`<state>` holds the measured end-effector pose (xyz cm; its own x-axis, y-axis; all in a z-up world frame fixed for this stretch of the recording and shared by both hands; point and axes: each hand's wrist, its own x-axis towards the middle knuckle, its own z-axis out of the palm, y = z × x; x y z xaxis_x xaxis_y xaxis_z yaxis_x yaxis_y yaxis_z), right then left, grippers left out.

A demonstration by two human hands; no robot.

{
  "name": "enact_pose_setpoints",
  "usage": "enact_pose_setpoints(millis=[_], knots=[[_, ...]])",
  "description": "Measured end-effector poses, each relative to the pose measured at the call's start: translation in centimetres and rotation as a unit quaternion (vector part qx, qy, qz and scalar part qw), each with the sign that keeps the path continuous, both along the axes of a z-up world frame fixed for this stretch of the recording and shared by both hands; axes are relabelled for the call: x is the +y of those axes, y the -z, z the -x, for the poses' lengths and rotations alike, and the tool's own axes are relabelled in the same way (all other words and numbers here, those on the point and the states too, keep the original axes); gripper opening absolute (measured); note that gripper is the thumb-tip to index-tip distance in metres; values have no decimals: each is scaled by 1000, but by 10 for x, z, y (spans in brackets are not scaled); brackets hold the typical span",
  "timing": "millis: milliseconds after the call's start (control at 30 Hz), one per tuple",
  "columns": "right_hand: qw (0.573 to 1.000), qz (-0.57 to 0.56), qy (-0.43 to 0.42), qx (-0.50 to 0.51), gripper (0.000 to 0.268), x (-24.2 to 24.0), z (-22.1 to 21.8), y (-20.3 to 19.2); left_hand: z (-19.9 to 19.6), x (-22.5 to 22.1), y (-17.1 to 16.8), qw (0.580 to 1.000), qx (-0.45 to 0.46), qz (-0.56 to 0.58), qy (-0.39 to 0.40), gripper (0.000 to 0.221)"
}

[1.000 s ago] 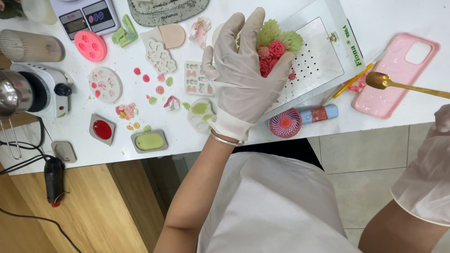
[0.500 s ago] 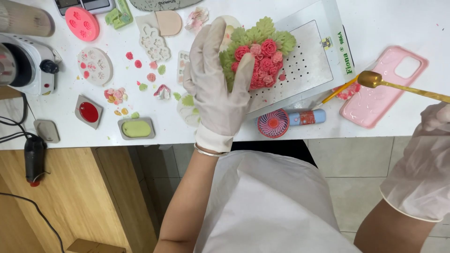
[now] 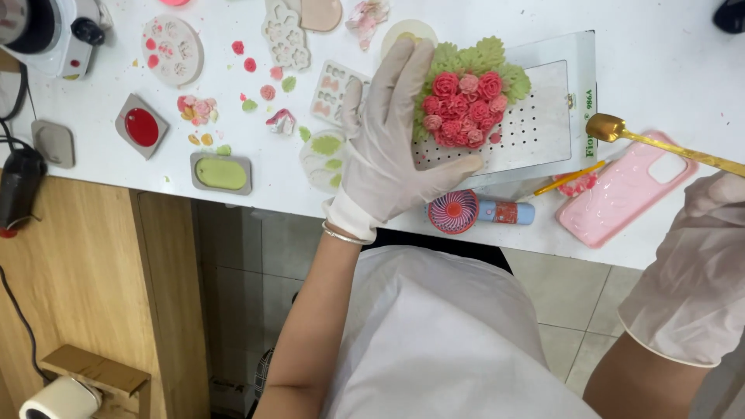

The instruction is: Assembling and decorating a wax floral arrangement by attaching molded flowers and leaves.

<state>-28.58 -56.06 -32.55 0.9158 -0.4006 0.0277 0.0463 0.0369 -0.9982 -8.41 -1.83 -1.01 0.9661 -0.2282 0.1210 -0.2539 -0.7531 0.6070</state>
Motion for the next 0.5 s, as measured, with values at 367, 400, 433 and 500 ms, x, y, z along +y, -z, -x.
enact_pose_setpoints(millis=[367,400,433,500], knots=[[994,-72,-43,-65,29,55,-55,-114,-27,-1,4,997,37,-38,47,113],[997,-63,-43,-28,28,55,-58,-121,-28,0,2,997,42,-38,55,111],[998,-53,-43,9,28,56,-60,-128,-30,1,-1,996,47,-38,63,109],[996,-40,-45,63,27,61,-70,-151,-35,2,-3,995,50,-35,78,109]])
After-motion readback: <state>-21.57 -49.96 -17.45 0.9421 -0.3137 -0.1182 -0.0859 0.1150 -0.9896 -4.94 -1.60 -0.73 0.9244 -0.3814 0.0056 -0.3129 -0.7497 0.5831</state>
